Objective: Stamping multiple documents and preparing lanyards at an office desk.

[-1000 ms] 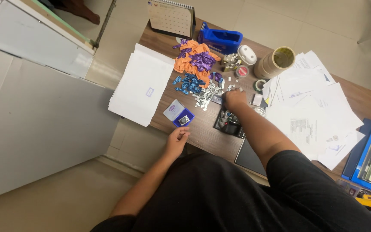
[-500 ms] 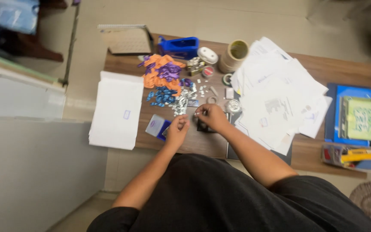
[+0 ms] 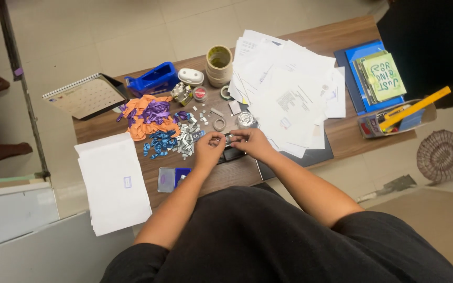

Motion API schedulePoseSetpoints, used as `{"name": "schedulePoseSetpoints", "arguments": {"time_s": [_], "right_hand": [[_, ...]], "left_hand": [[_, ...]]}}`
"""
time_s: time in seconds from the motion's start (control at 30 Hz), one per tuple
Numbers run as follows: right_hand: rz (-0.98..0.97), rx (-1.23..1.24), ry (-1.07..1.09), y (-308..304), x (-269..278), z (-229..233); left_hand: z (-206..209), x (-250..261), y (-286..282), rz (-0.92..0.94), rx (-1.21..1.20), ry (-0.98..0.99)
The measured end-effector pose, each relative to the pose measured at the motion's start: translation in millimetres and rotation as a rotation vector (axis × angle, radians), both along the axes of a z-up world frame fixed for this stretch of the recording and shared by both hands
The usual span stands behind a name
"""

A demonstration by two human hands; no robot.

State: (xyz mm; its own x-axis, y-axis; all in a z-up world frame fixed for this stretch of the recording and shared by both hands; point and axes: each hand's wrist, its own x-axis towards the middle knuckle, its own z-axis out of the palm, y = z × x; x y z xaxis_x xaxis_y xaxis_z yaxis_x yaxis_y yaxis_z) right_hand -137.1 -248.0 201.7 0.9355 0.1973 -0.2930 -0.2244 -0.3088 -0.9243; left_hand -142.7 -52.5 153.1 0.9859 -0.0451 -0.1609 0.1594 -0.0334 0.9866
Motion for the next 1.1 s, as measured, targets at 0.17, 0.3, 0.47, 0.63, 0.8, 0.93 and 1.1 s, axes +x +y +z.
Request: {"name": "schedulePoseSetpoints", "arguments": {"time_s": [0.17, 0.3, 0.47, 0.63, 0.8, 0.93, 1.1], "right_hand": [[-0.191, 0.114, 0.11, -30.0, -15.4, -22.0], [-0.253, 0.093, 0.171, -49.0, -32.0, -41.2], [-0.223, 0.034, 0.18, -56.5, -27.5, -56.8], [-0.168, 0.09, 0.121, -49.4, 15.4, -90.0], [0.097, -0.623, -0.247, -17.9, 72.3, -56.6], [0.389, -0.953, -0.371, 1.8, 105.2, -51.2], [0.626, -1.298, -0.542, -0.6, 135.2, -105.7]], "left_hand": [[12.4, 13.7, -0.5, 0.002, 0.109, 0.026], [0.9, 12.9, 7.3, -0.133, 0.453, -0.227], [7.9, -6.3, 17.3, -0.081, 0.395, -0.137], [-4.7, -26.8, 37.0, -0.031, 0.347, 0.001], [-0.8, -36.8, 42.5, -0.024, 0.138, 0.093], [-2.5, -44.0, 39.8, 0.058, 0.118, 0.018], [0.9, -64.5, 44.4, 0.119, 0.068, 0.024]]}}
